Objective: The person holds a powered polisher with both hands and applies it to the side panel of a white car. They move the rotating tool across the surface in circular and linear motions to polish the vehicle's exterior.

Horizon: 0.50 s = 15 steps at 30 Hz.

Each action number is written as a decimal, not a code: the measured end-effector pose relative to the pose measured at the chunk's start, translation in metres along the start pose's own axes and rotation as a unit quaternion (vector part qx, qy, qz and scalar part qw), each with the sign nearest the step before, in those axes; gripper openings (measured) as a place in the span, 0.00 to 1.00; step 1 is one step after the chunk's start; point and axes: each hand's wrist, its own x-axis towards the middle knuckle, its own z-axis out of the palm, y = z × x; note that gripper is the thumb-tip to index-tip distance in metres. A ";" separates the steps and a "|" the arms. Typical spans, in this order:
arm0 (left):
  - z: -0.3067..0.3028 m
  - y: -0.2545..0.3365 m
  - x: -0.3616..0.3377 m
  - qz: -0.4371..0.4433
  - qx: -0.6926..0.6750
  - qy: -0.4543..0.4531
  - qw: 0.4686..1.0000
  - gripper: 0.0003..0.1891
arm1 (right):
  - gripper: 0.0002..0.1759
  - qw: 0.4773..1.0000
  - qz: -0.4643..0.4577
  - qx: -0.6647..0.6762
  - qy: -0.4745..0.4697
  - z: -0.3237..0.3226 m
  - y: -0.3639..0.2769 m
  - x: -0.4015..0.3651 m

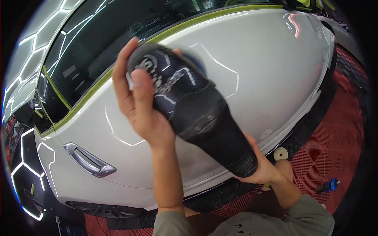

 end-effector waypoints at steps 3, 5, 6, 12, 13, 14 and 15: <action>0.038 -0.031 0.010 -0.011 -0.042 -0.019 0.999 0.20 | 0.65 0.999 0.012 -0.032 0.035 -0.039 0.006 -0.014; 0.060 -0.047 0.017 0.018 0.036 -0.033 0.999 0.19 | 0.61 0.994 0.059 -0.028 0.082 -0.059 0.006 -0.022; 0.076 -0.055 0.020 -0.007 -0.005 -0.006 1.000 0.17 | 0.57 0.990 0.098 -0.015 0.099 -0.069 0.006 -0.027; 0.106 -0.077 0.040 -0.029 0.034 -0.050 0.998 0.17 | 0.30 0.964 0.178 0.069 0.186 -0.078 0.007 -0.029; 0.101 -0.078 0.042 -0.006 0.057 -0.027 0.998 0.18 | 0.28 0.964 0.184 0.070 0.179 -0.071 0.005 -0.025; 0.090 -0.071 0.043 -0.012 0.049 -0.029 0.998 0.18 | 0.27 0.964 0.189 0.072 0.171 -0.064 0.001 -0.022; 0.078 -0.060 0.042 -0.018 0.042 -0.030 0.998 0.17 | 0.26 0.965 0.194 0.073 0.162 -0.056 -0.001 -0.018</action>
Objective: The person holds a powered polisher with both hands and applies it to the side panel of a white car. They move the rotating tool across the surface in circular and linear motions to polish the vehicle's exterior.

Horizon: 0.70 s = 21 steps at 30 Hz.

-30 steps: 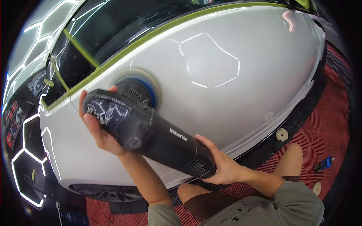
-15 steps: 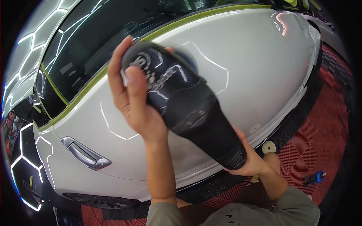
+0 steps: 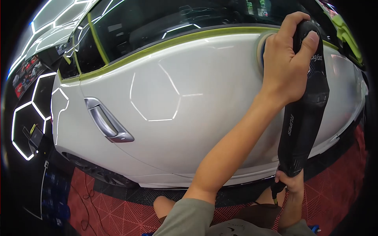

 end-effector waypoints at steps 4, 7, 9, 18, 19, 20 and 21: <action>-0.070 0.039 -0.013 0.037 0.013 0.030 0.999 0.18 | 0.33 0.995 0.018 -0.095 -0.030 0.040 0.018 -0.005; -0.127 0.073 -0.031 0.001 -0.049 0.054 0.997 0.19 | 0.51 0.992 0.036 -0.097 -0.076 0.092 0.023 -0.010; -0.166 0.096 -0.039 0.009 -0.065 0.055 0.996 0.20 | 0.58 0.990 0.004 -0.091 -0.111 0.133 0.019 -0.010; -0.290 0.158 -0.064 0.065 0.057 0.064 0.994 0.25 | 0.63 0.960 -0.159 -0.122 -0.195 0.257 0.014 -0.013; -0.295 0.166 -0.064 0.059 0.091 0.062 0.992 0.27 | 0.63 0.954 -0.178 -0.133 -0.202 0.265 0.013 -0.013; -0.299 0.169 -0.065 0.053 0.048 0.079 0.994 0.28 | 0.64 0.948 -0.196 -0.144 -0.208 0.271 0.011 -0.012; -0.307 0.172 -0.067 0.057 0.051 0.086 0.993 0.28 | 0.63 0.947 -0.200 -0.124 -0.217 0.278 0.009 -0.011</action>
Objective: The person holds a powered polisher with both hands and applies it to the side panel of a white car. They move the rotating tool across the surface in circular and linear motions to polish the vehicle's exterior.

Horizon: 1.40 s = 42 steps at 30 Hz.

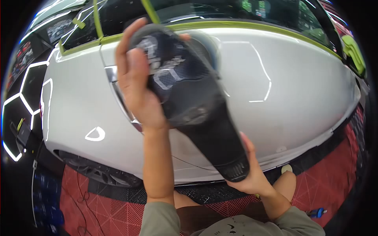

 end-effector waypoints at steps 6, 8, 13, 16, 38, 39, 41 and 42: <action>-0.013 0.003 0.006 -0.012 -0.064 0.011 0.998 0.28 | 0.61 0.999 0.031 0.004 -0.033 -0.003 -0.009 0.012; 0.000 -0.008 0.006 -0.027 -0.120 0.018 0.992 0.28 | 0.61 0.999 0.037 0.008 -0.023 -0.020 -0.010 0.007; 0.052 -0.024 0.002 -0.029 -0.094 -0.002 0.995 0.27 | 0.61 0.999 0.049 0.023 -0.004 -0.062 -0.012 -0.013; 0.108 -0.049 0.003 -0.009 -0.060 -0.022 0.998 0.26 | 0.61 0.998 0.044 0.044 0.030 -0.102 -0.014 -0.031; 0.399 -0.168 -0.003 -0.074 0.021 -0.097 0.992 0.17 | 0.14 0.951 0.162 0.127 0.229 -0.318 0.018 -0.127; 0.390 -0.163 -0.002 -0.086 -0.004 -0.100 0.991 0.17 | 0.15 0.954 0.163 0.116 0.225 -0.311 0.017 -0.122; 0.368 -0.151 0.004 -0.091 -0.003 -0.094 0.991 0.17 | 0.15 0.957 0.167 0.091 0.219 -0.294 0.015 -0.114; 0.355 -0.145 0.007 -0.094 -0.003 -0.091 0.991 0.17 | 0.16 0.958 0.161 0.095 0.218 -0.282 0.012 -0.107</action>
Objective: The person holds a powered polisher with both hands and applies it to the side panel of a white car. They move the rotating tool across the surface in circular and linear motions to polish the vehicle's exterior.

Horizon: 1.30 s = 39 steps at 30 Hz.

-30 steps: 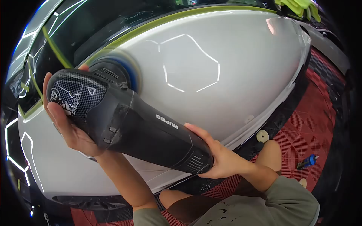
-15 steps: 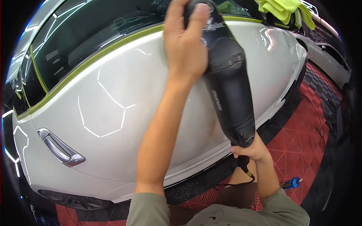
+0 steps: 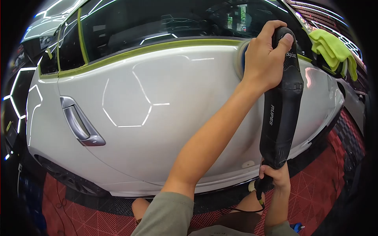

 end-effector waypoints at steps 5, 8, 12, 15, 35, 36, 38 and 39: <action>-0.075 0.030 -0.007 0.034 -0.005 0.043 0.998 0.17 | 0.17 0.999 0.018 -0.023 -0.032 0.066 -0.009 -0.001; -0.121 0.047 -0.012 0.055 -0.034 0.073 0.995 0.17 | 0.19 0.996 0.034 -0.051 -0.057 0.099 -0.011 -0.003; -0.185 0.077 -0.017 0.045 -0.057 0.064 0.995 0.17 | 0.19 0.991 0.034 -0.093 -0.086 0.150 -0.016 -0.002; -0.230 0.106 -0.026 0.055 -0.119 0.034 0.991 0.17 | 0.19 0.990 0.032 -0.106 -0.090 0.187 -0.022 -0.002; -0.426 0.177 -0.012 0.208 -0.014 0.198 0.958 0.15 | 0.60 0.960 -0.029 -0.145 -0.238 0.375 -0.074 0.029; -0.434 0.181 -0.007 0.211 0.029 0.216 0.953 0.14 | 0.60 0.959 -0.030 -0.143 -0.242 0.381 -0.077 0.033; -0.449 0.189 -0.005 0.214 -0.022 0.201 0.956 0.13 | 0.60 0.956 -0.042 -0.144 -0.252 0.392 -0.084 0.038; -0.455 0.193 -0.005 0.213 -0.048 0.192 0.957 0.13 | 0.60 0.954 -0.054 -0.146 -0.257 0.399 -0.087 0.039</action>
